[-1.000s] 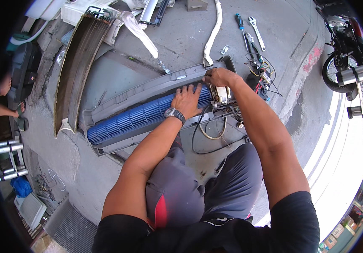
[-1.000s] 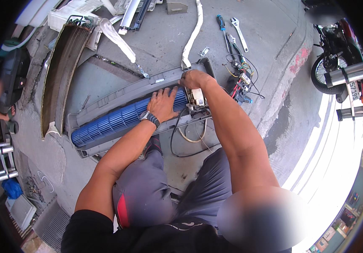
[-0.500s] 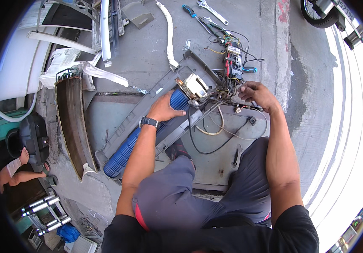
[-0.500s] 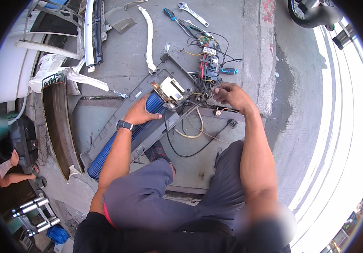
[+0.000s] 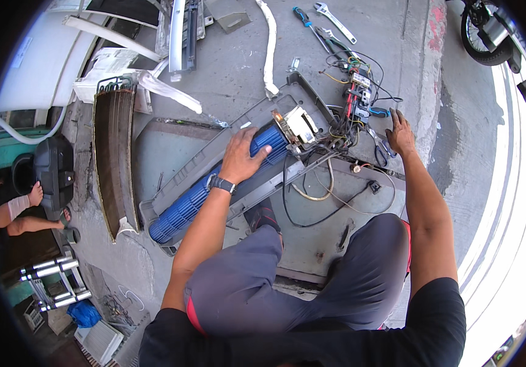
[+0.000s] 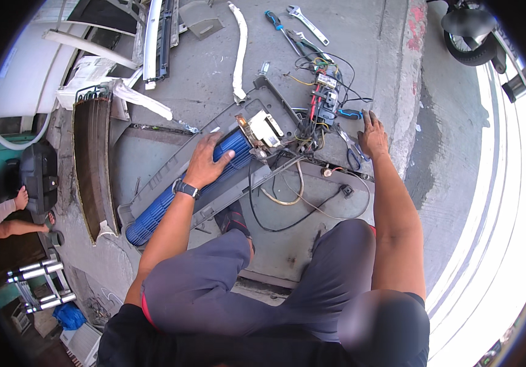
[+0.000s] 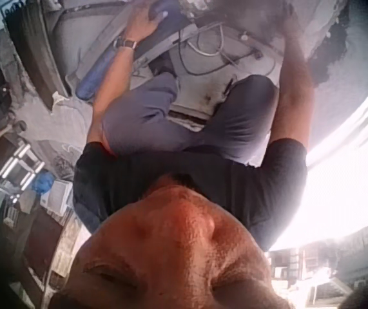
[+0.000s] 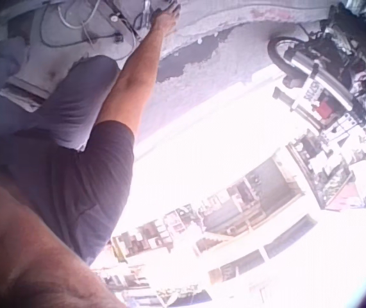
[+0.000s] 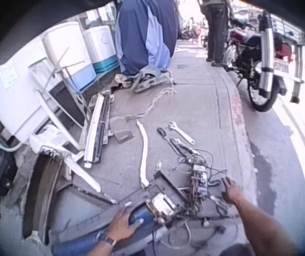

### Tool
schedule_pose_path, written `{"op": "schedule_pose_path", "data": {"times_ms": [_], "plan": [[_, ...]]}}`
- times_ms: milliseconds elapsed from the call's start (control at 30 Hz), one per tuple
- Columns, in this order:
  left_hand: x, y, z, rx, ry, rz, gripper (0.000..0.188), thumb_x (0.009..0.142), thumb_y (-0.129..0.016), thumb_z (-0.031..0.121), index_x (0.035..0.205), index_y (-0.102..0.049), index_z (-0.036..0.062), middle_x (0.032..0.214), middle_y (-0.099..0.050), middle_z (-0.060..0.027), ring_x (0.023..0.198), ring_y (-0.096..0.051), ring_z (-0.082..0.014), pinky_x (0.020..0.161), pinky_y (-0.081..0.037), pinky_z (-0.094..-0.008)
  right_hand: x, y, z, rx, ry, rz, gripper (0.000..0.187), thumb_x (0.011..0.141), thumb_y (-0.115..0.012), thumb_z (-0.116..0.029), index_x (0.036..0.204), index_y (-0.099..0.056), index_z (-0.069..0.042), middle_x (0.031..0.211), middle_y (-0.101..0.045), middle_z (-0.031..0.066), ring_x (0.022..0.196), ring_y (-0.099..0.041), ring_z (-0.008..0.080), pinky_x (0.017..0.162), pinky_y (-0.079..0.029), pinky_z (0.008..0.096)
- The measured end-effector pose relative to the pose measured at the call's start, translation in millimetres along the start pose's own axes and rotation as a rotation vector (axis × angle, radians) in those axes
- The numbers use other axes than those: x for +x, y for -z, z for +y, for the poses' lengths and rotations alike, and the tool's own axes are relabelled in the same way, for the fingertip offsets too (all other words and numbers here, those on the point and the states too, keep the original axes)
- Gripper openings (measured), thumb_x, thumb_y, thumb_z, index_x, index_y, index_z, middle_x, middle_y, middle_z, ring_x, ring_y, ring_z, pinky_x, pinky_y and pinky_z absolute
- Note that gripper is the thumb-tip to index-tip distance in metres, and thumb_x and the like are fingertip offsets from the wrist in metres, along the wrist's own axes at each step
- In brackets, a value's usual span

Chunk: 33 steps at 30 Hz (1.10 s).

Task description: The person disassembles an air conditioning unit by hand and using a screwdriver, removing plastic housing, the internal fan roller, and the control circuit components.

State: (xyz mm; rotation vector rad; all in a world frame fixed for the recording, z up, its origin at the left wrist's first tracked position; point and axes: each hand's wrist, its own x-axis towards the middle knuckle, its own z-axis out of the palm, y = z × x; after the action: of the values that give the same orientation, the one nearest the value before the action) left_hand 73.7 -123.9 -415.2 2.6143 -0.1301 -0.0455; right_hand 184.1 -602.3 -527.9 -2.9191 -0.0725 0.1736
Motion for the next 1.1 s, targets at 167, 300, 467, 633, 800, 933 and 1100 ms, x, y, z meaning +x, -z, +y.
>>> {"op": "schedule_pose_path", "data": {"times_ms": [167,300,467,633,800,933,1100], "plan": [[-22.0,3.7,1.9,0.14,0.027,-0.066,0.091,0.072,-0.085,0.049,0.143,-0.048,0.0066,0.144,-0.049,-0.0189,0.131,-0.048,-0.0386,0.108,-0.041,-0.0493,22.8,-4.1,-38.7,-0.105,-0.002,-0.132,0.065,0.088,-0.072,-0.024,0.148,-0.046,-0.022,0.141,-0.048,0.0171,0.13,-0.048,0.0407,0.104,-0.047,0.0502],[-25.6,11.7,-7.7,0.072,0.116,0.05,0.081,0.073,-0.084,0.05,0.136,-0.055,0.007,0.137,-0.055,-0.0172,0.125,-0.053,-0.038,0.106,-0.042,-0.0498,23.2,-6.3,-28.8,-0.13,0.007,-0.081,0.041,0.089,-0.07,-0.022,0.127,-0.058,-0.013,0.124,-0.054,0.0188,0.117,-0.053,0.0427,0.095,-0.049,0.0517],[-25.8,13.2,-17.5,-0.08,0.176,0.022,0.06,0.085,-0.074,0.05,0.12,-0.064,0.0025,0.119,-0.066,-0.0186,0.109,-0.062,-0.0381,0.101,-0.043,-0.0503,-4.0,7.9,27.0,0.06,0.04,-0.072,0.031,0.09,-0.068,-0.014,0.116,-0.053,-0.002,0.114,-0.059,0.0242,0.106,-0.058,0.046,0.091,-0.048,0.052],[-26.1,4.4,-22.0,-0.007,0.223,0.054,0.075,0.082,-0.074,0.058,0.133,-0.058,0.0047,0.129,-0.063,-0.0172,0.12,-0.058,-0.0378,0.105,-0.041,-0.0487,-71.3,63.6,53.0,0.2,0.044,-0.023,0.037,0.102,-0.056,-0.028,0.121,-0.052,0.003,0.104,-0.065,0.0286,0.093,-0.064,0.0458,0.082,-0.049,0.0497],[-35.2,4.6,-1.2,0.09,0.183,-0.104,0.103,0.064,-0.086,0.056,0.15,-0.045,0.0174,0.144,-0.051,-0.0137,0.135,-0.047,-0.0343,0.113,-0.034,-0.0496,-145.3,149.0,7.8,0.475,-0.4,-0.021,0.041,0.102,-0.057,-0.037,0.122,-0.058,-0.002,0.082,-0.063,0.0091,0.071,-0.06,0.0173,0.062,-0.046,0.0333],[-27.3,9.4,-10.4,0.038,0.231,-0.172,0.104,0.061,-0.09,0.05,0.15,-0.044,0.0184,0.143,-0.051,-0.0166,0.133,-0.049,-0.0376,0.111,-0.038,-0.0506,-184.1,200.9,-56.7,0.617,-0.395,0.058,0.041,0.102,-0.057,-0.037,0.126,-0.061,-0.004,0.082,-0.061,0.0051,0.073,-0.056,0.0129,0.064,-0.045,0.0291],[-15.3,19.6,-20.3,-0.107,0.217,-0.202,0.099,0.062,-0.09,0.048,0.144,-0.051,0.0087,0.143,-0.052,-0.0202,0.132,-0.051,-0.0379,0.109,-0.043,-0.0469,-203.2,219.3,-117.9,0.623,-0.241,0.068,0.037,0.101,-0.06,-0.031,0.125,-0.062,-0.003,0.086,-0.064,0.008,0.079,-0.059,0.0149,0.072,-0.048,0.0307]]}}
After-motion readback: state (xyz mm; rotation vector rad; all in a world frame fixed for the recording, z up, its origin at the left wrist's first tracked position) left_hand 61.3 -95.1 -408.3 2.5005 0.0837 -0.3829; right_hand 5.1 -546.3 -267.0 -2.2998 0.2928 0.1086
